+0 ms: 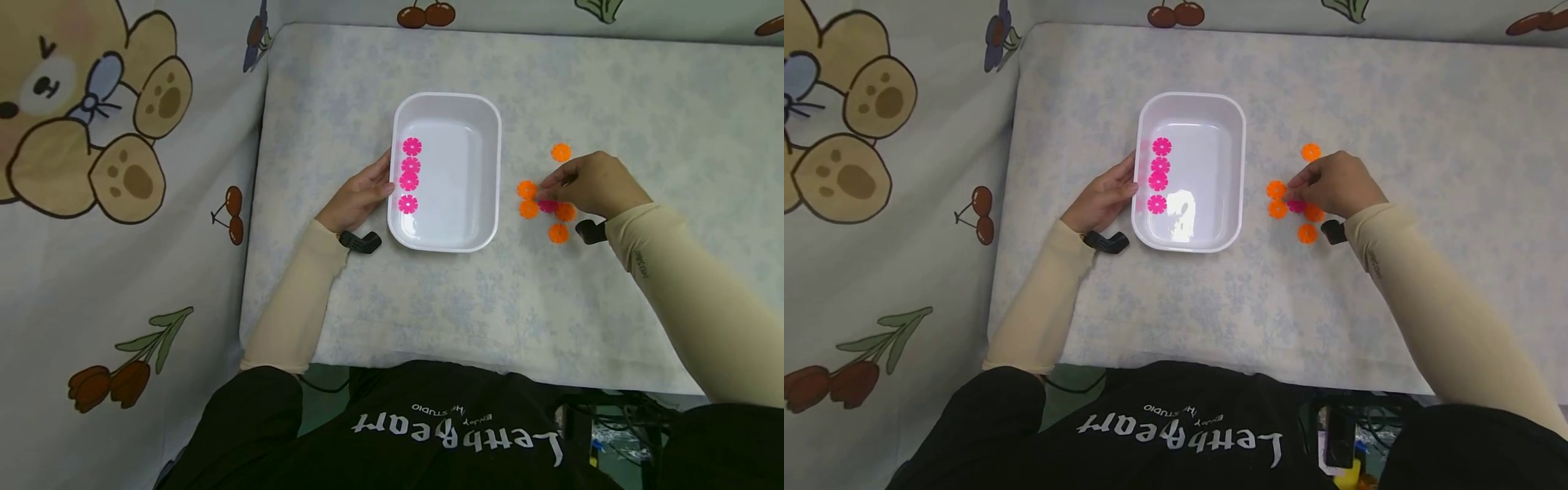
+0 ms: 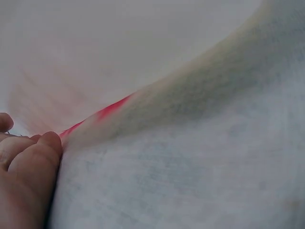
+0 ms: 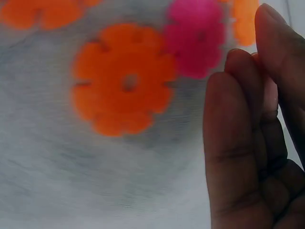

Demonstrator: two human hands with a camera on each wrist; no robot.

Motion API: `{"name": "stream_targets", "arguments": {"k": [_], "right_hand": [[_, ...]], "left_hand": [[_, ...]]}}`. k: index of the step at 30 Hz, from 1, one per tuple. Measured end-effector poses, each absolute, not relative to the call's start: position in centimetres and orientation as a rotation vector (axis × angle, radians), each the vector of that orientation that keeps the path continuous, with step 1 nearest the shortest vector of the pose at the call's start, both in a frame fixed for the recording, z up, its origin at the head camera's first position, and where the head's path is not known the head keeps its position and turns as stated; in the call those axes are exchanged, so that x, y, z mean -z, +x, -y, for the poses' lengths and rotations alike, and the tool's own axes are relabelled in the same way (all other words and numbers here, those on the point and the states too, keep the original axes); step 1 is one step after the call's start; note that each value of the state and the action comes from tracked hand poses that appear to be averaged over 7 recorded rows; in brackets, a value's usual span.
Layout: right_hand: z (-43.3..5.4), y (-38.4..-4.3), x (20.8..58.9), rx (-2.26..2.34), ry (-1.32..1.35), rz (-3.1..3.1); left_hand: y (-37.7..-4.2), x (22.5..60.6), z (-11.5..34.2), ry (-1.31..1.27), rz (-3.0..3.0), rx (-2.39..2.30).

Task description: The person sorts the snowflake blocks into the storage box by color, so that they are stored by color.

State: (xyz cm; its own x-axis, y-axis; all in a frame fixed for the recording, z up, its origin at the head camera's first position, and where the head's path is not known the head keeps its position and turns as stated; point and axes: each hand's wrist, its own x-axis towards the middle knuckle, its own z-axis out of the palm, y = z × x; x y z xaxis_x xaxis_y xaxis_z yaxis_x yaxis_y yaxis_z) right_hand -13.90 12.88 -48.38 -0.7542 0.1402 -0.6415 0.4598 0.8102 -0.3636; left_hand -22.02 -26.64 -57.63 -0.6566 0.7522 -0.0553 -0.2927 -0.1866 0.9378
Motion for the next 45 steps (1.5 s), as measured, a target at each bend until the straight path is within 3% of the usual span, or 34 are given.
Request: {"name": "stream_targets", "arguments": {"k": [8, 45], "right_hand": [[-13.6, -13.4, 49.9, 0.743, 0.433, -2.374], [-13.8, -11.7, 50.6, 0.643, 0.361, -2.52]], "left_hand": [[-21.8, 57.8, 26.9, 0.531, -1.38, -1.934], [-21.8, 57.8, 26.6, 0.521, -1.403, -1.929]]}}
